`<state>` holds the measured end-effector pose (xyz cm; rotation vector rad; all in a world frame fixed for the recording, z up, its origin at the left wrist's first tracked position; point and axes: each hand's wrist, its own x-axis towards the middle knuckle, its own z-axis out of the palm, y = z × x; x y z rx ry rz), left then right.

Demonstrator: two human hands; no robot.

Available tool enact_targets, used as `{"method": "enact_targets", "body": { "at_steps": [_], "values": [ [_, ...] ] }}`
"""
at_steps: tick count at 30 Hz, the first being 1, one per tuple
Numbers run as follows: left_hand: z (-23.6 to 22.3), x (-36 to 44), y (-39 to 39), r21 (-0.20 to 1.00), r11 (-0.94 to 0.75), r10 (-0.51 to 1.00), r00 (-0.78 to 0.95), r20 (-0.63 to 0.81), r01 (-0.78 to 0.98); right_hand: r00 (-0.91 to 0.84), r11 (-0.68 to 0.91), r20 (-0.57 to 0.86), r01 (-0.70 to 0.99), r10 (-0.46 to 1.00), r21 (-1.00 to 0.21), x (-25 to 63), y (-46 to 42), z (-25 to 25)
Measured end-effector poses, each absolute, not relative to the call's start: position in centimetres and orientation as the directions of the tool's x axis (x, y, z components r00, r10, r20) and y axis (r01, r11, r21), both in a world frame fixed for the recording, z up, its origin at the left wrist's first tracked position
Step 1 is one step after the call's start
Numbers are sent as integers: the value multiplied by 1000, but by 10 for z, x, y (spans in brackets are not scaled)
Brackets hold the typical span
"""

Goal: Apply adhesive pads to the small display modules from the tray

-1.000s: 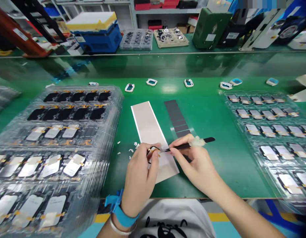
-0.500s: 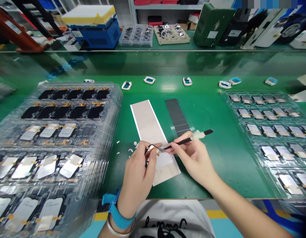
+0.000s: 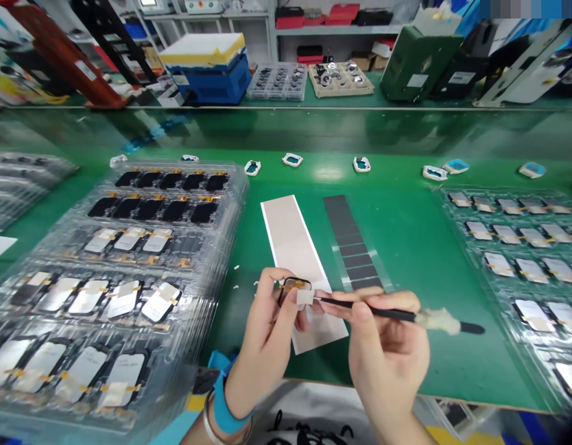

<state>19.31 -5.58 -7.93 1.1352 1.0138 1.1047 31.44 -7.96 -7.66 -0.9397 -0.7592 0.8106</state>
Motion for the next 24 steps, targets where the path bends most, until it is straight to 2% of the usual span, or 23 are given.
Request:
{"method": "enact_targets", "body": {
  "at_steps": [7, 18, 24],
  "values": [
    [-79, 199, -64, 906, 175, 966, 247, -81, -385, 530, 423, 293, -142, 796, -895, 302, -80, -83],
    [-86, 206, -64, 889, 117, 977, 211, -23, -444, 512, 459, 360, -78, 780, -885, 302, -80, -85],
    [-86, 206, -64, 879, 144, 975, 216, -48, -455, 504, 436, 354, -51, 788, -899, 305, -81, -87]
  ]
}}
